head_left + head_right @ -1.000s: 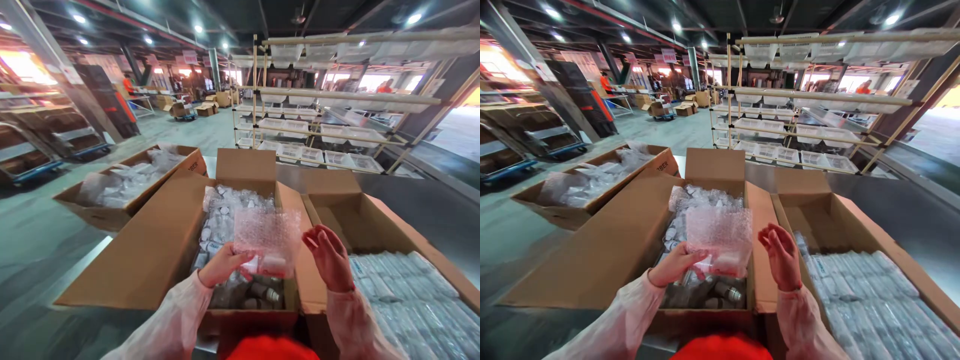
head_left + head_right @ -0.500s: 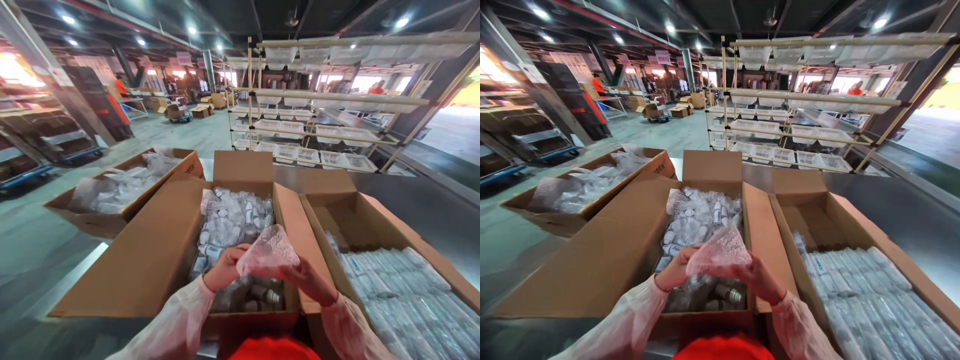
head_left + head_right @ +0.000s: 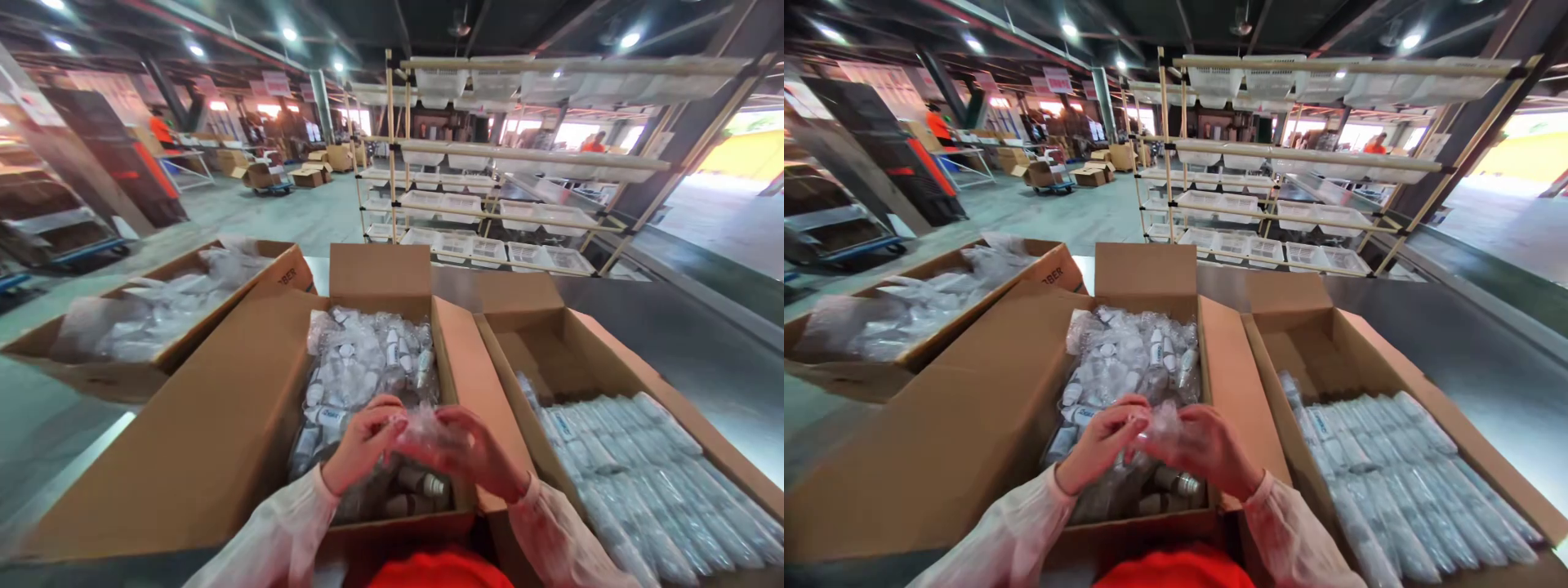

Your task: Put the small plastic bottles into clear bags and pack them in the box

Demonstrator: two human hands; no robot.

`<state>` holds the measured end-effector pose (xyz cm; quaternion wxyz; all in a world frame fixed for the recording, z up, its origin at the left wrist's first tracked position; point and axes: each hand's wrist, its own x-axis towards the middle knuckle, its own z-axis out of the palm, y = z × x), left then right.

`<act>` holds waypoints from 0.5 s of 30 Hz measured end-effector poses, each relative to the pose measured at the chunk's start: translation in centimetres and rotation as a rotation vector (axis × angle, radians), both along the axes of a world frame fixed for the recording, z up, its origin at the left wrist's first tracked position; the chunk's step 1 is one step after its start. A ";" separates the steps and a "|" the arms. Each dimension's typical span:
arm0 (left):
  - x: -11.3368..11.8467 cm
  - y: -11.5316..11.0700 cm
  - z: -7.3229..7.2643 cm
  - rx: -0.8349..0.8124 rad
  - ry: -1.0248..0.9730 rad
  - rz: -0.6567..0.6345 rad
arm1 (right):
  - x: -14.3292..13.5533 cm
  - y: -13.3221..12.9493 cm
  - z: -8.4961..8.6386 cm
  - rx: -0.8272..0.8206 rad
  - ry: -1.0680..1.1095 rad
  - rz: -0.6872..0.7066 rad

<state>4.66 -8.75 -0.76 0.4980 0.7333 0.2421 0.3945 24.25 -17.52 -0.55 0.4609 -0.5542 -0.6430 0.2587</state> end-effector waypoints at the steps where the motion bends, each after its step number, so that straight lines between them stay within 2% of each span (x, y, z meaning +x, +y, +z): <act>1: 0.4 -0.2 -0.1 -0.100 0.021 0.036 | -0.3 -0.5 0.3 0.029 -0.156 0.020; 5: 2.4 -1.3 -0.4 -0.446 0.077 0.089 | -2.0 -2.8 1.4 0.052 -0.635 -0.052; 8: 3.6 -2.0 -0.2 -0.650 0.008 0.057 | -1.1 -3.5 1.6 0.075 -0.727 -0.139; 9: 4.0 -2.1 0.0 -0.704 -0.033 0.030 | 0.2 -3.4 1.5 0.065 -0.714 -0.165; 11: 4.4 -2.1 0.5 -0.772 -0.111 0.004 | 4.8 -2.4 1.5 -0.003 -0.631 -0.287; 12: 4.5 -2.0 0.6 -0.791 -0.134 0.014 | 7.8 -1.6 1.5 -0.057 -0.579 -0.368; 13: 4.6 -1.8 0.8 -0.804 -0.152 0.042 | 11.1 -0.8 1.4 -0.116 -0.512 -0.520; 15: 4.6 -1.1 0.8 -0.814 -0.179 0.118 | 17.7 0.9 1.2 -0.176 -0.482 -0.678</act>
